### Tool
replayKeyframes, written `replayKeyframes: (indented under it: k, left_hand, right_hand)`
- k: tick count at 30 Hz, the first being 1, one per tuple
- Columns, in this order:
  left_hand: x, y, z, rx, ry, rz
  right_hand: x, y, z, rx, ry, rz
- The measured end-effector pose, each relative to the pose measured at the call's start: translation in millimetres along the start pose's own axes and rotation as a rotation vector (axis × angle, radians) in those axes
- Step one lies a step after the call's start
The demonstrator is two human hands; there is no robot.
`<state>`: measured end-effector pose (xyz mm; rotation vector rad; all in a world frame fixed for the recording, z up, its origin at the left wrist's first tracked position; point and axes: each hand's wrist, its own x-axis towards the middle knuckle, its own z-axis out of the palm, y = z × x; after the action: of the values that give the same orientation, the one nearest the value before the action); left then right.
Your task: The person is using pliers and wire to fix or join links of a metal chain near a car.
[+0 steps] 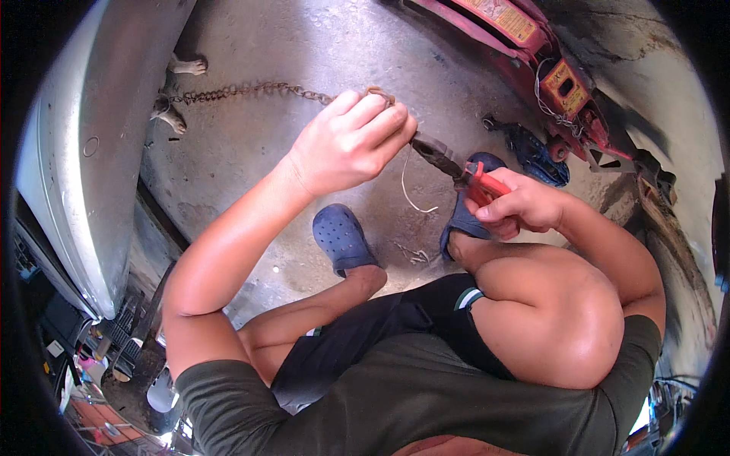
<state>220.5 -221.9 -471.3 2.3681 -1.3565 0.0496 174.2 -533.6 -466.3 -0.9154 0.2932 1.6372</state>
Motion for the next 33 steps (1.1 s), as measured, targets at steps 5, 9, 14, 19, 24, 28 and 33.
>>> replayKeyframes:
  k: [5, 9, 14, 19, 24, 28, 33]
  left_hand:
    - [1.8, 1.7, 9.7, 0.161, 0.287, 0.054]
    - [3.7, -3.9, 21.6, 0.002, 0.17, -0.09]
    - [-6.1, -2.3, 15.5, -0.418, -0.035, -0.459]
    - [-7.2, 1.2, 13.0, -1.073, -0.211, -0.967]
    - [-3.0, 8.8, 20.4, -1.263, 0.034, -1.077]
    - [-1.8, 11.8, 27.5, -1.231, 0.094, -1.124]
    - [0.1, 14.4, 24.3, -1.231, 0.134, -1.143]
  right_hand:
    - [9.2, 23.5, -0.4, 0.614, -0.537, 0.047]
    - [5.0, 3.9, -12.5, 0.12, -0.105, -0.04]
    - [-4.6, 2.2, -44.5, -0.309, 0.226, -0.013]
    - [-12.9, -4.4, -34.0, 0.054, 0.084, -0.147]
    - [-12.6, -9.4, -25.4, 0.074, 0.004, -0.172]
    - [2.0, -3.3, -24.2, -0.927, 0.635, -0.412]
    - [4.7, 10.5, -38.6, -0.368, 0.645, -0.3]
